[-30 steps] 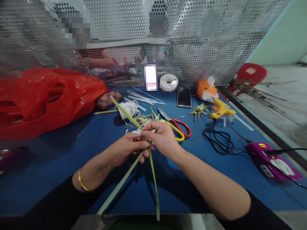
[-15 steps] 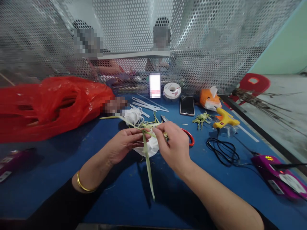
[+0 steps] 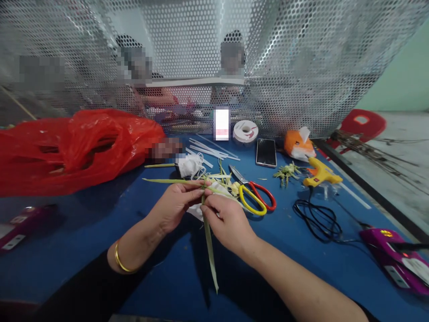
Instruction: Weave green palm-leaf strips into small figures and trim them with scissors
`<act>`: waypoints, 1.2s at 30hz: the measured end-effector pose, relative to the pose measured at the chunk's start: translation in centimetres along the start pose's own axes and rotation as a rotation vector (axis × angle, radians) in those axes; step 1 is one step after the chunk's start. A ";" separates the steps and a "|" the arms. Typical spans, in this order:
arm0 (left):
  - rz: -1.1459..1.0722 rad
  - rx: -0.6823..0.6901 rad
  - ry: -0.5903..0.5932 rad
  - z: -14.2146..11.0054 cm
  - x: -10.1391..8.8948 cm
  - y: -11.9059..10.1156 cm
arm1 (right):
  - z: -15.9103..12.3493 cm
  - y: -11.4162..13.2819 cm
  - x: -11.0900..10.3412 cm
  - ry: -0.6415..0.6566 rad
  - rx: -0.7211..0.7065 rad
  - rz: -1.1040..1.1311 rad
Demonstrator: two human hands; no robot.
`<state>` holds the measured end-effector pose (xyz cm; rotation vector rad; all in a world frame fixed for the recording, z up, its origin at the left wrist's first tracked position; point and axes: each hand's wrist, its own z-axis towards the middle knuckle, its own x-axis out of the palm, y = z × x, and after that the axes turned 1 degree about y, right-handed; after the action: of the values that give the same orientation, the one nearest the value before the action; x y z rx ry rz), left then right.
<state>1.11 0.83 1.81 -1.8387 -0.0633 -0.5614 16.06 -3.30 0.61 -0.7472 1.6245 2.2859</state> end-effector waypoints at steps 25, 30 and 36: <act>-0.186 -0.059 -0.017 0.1 -0.4 -0.3 | -0.3 -0.1 -0.7 -0.206 -0.129 -0.299; -0.172 -0.097 0.027 0.1 -1.1 -0.9 | 0.9 -1.2 -1.9 -0.231 0.011 -0.228; 0.055 0.023 -0.122 0.3 -0.8 -0.2 | 1.0 -1.7 -0.7 -0.007 0.115 0.022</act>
<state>0.48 1.31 1.58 -1.8447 -0.0999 -0.4081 17.20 -1.73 -0.12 -0.6962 1.7527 2.1850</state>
